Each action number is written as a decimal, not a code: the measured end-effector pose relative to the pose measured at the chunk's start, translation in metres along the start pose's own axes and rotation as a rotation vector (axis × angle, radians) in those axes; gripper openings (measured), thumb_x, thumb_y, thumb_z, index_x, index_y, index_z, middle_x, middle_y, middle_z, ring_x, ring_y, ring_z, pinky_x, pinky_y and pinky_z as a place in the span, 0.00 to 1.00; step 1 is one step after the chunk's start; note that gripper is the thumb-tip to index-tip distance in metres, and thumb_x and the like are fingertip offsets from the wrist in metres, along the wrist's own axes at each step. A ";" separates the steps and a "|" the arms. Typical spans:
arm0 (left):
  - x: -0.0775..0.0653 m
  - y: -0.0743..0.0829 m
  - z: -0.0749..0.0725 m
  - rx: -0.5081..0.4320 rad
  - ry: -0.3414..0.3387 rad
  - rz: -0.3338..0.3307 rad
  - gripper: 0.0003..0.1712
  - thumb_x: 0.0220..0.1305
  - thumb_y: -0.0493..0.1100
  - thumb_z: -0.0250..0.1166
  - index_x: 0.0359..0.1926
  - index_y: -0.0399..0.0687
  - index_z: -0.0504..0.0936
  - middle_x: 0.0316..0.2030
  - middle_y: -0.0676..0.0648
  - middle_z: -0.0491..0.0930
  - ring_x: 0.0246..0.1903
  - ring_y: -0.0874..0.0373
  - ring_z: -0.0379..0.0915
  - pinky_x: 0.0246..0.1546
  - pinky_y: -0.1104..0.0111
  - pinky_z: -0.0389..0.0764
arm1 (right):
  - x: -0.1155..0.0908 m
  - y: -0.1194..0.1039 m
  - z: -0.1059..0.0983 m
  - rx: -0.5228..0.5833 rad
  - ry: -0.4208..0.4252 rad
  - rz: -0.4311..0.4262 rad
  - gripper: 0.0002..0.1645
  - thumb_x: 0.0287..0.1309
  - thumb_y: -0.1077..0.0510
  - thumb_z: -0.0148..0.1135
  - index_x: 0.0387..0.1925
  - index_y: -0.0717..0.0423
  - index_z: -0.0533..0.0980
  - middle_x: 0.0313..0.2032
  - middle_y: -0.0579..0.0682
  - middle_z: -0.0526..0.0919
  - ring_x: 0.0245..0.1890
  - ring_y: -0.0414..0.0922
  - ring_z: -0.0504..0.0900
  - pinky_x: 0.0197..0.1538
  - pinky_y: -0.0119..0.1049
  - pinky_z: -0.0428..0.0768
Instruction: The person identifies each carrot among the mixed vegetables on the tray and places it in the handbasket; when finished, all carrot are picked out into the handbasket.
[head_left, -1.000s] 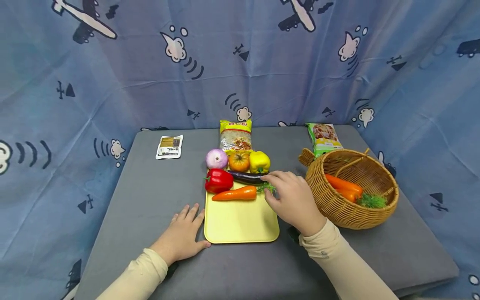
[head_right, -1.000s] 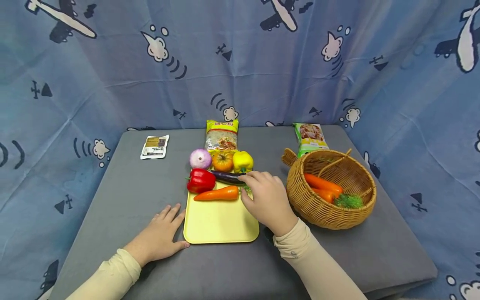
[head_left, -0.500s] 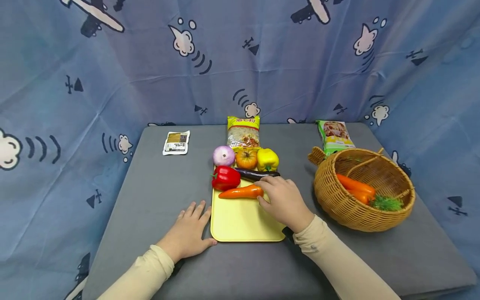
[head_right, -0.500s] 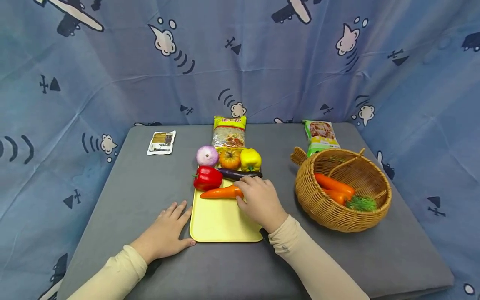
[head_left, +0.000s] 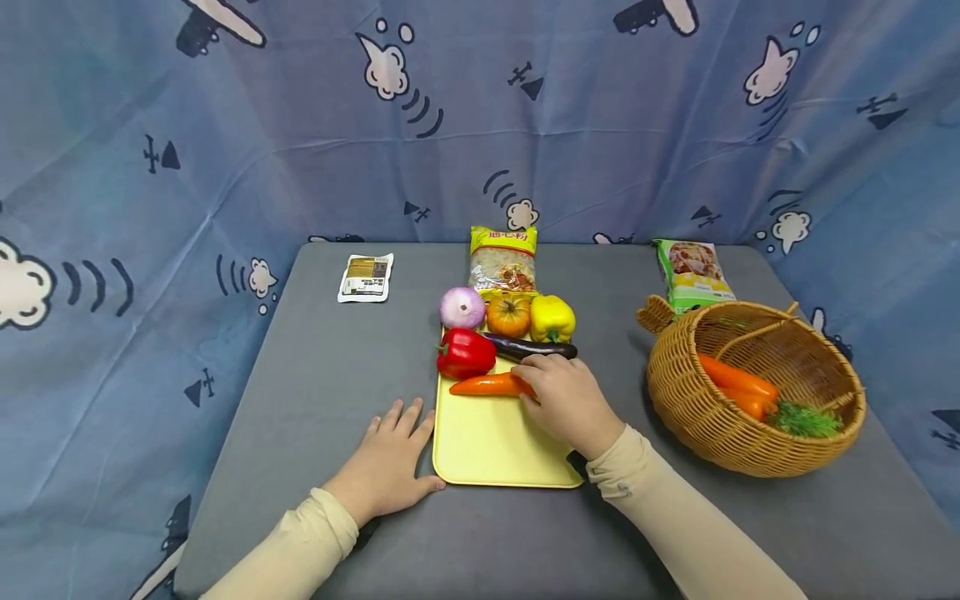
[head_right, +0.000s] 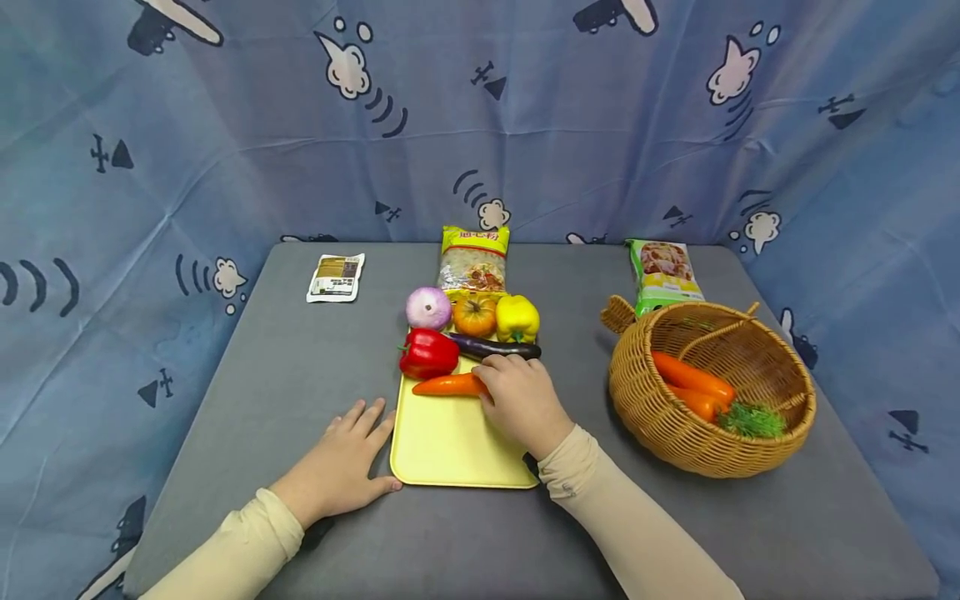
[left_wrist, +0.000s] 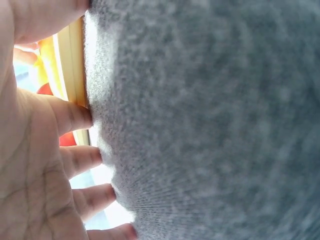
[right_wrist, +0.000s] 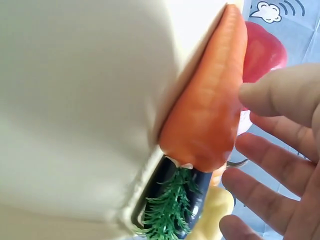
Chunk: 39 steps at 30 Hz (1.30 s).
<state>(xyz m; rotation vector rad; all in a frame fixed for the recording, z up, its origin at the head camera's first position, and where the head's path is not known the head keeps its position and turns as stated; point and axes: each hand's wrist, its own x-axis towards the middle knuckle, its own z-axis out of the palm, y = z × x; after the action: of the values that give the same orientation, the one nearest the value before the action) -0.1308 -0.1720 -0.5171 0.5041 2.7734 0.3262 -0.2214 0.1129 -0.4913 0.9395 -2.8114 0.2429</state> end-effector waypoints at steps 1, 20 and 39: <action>0.000 0.000 0.001 0.001 0.002 0.000 0.55 0.68 0.68 0.70 0.82 0.43 0.63 0.81 0.35 0.56 0.79 0.30 0.48 0.72 0.35 0.60 | 0.000 0.000 0.001 -0.002 -0.002 -0.002 0.20 0.60 0.56 0.79 0.54 0.53 0.89 0.52 0.54 0.88 0.52 0.55 0.85 0.50 0.54 0.82; 0.001 0.001 0.001 -0.004 0.001 -0.010 0.55 0.67 0.68 0.71 0.83 0.42 0.63 0.81 0.35 0.56 0.80 0.31 0.48 0.72 0.35 0.60 | 0.003 0.009 0.017 0.004 -0.170 0.033 0.37 0.57 0.49 0.83 0.65 0.56 0.82 0.56 0.55 0.86 0.50 0.55 0.84 0.51 0.56 0.83; 0.001 0.001 0.001 -0.012 -0.008 -0.015 0.55 0.67 0.67 0.71 0.83 0.42 0.63 0.81 0.35 0.55 0.80 0.31 0.47 0.73 0.35 0.59 | -0.009 0.017 0.002 0.160 -0.006 -0.031 0.29 0.56 0.51 0.79 0.59 0.56 0.86 0.48 0.53 0.88 0.44 0.51 0.86 0.49 0.51 0.84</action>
<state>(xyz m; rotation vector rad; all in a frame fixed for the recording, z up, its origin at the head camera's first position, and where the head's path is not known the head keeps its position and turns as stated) -0.1308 -0.1704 -0.5177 0.4808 2.7645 0.3363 -0.2248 0.1311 -0.4967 1.0170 -2.8141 0.4672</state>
